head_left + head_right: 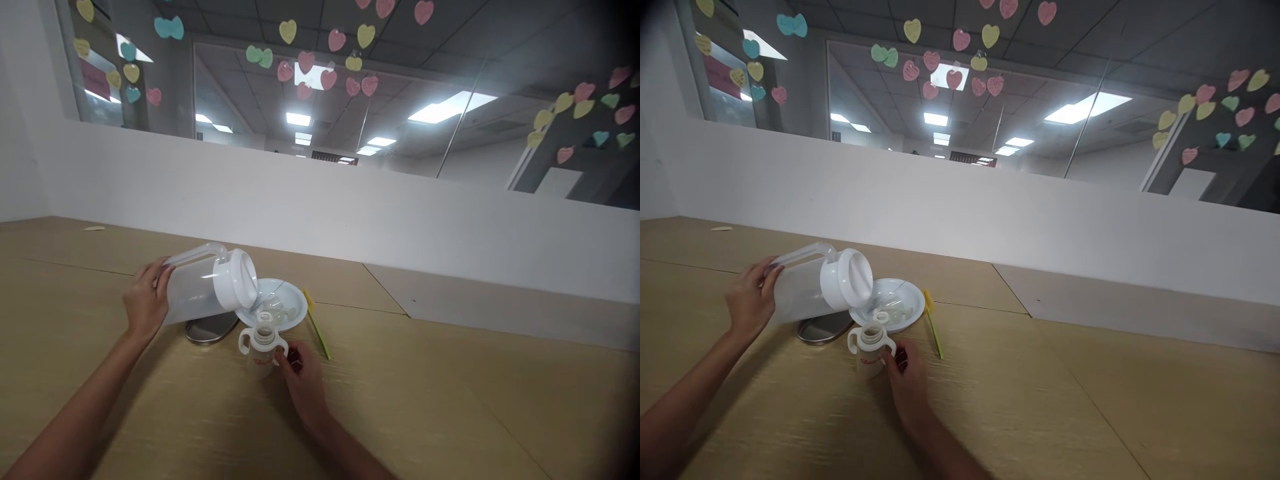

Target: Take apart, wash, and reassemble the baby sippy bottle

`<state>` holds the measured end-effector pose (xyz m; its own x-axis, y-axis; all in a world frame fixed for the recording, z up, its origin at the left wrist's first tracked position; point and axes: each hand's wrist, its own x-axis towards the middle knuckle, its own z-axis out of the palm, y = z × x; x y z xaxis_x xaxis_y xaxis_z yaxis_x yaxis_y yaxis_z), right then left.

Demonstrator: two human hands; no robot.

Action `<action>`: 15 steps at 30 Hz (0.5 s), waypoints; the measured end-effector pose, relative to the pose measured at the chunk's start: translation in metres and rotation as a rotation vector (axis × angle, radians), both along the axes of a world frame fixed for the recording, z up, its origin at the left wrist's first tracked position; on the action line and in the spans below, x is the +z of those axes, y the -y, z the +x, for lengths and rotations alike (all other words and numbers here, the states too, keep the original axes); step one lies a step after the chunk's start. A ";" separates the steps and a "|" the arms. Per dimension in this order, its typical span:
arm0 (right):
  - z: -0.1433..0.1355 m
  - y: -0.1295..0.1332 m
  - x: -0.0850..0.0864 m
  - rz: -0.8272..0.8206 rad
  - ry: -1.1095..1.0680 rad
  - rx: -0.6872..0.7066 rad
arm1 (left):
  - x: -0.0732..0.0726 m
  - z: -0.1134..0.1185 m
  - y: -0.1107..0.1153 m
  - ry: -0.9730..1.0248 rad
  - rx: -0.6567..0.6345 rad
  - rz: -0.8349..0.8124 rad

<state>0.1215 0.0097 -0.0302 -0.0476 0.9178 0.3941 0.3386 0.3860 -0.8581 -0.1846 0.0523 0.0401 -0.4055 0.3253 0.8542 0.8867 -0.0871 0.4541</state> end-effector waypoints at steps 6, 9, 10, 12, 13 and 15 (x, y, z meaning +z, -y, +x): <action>0.001 0.001 0.001 0.012 -0.025 -0.002 | 0.000 -0.001 0.001 -0.045 0.003 0.020; 0.000 0.002 0.001 0.002 -0.034 0.010 | 0.000 -0.002 0.000 -0.058 0.014 0.047; 0.000 0.002 0.002 -0.006 -0.034 0.012 | 0.000 -0.003 -0.001 -0.064 0.016 0.058; 0.000 0.003 0.002 -0.027 -0.032 0.016 | 0.000 -0.004 -0.001 -0.069 0.017 0.074; 0.000 0.003 0.002 -0.035 -0.031 0.016 | 0.000 -0.004 -0.001 -0.069 0.017 0.076; -0.001 0.003 0.002 -0.046 -0.025 0.013 | 0.001 -0.003 -0.001 -0.067 0.015 0.079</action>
<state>0.1208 0.0070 -0.0285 -0.0498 0.9343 0.3530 0.3120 0.3503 -0.8832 -0.1880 0.0529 0.0409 -0.3514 0.2500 0.9022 0.9162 -0.1065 0.3863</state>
